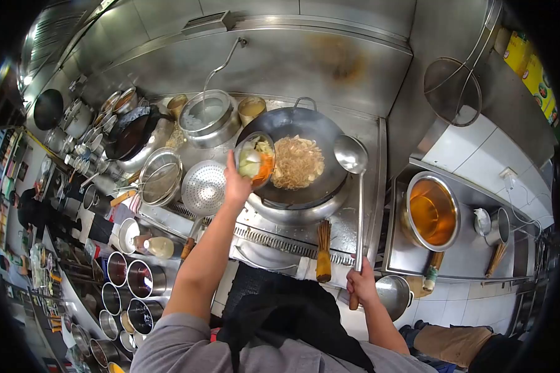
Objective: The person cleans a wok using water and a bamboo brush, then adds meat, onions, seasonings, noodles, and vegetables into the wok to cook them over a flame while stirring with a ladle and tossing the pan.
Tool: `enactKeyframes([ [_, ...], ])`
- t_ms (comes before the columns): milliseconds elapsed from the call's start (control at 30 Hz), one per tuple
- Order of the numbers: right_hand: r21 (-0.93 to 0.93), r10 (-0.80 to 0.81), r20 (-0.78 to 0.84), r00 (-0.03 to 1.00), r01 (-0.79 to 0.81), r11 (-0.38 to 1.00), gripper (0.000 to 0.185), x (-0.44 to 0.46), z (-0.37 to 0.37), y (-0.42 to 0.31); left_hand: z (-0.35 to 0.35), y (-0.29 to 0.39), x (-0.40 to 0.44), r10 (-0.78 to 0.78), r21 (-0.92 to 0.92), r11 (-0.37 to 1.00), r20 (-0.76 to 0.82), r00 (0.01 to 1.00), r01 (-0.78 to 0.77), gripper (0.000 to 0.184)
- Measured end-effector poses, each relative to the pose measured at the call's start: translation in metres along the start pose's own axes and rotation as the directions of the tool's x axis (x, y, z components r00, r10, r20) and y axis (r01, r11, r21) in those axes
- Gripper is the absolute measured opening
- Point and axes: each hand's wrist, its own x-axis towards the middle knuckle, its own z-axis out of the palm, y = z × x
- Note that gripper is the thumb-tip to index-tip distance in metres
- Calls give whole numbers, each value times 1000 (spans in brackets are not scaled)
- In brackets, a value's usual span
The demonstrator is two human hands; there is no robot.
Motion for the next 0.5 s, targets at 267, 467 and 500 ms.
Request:
enactKeyframes([
  [267, -178, 61, 63, 996, -49, 983, 47, 41, 0, 3, 88, 38, 77, 74, 512, 855, 43, 996, -85, 101],
  [467, -648, -81, -26, 996, 45, 760, 58, 44, -15, 0, 58, 61, 107, 325, 503, 820, -15, 946, -274, 96],
  [500, -651, -87, -24, 996, 50, 757, 58, 48, -18, -2, 53, 65, 111, 366, 492, 820, -56, 929, -294, 94],
])
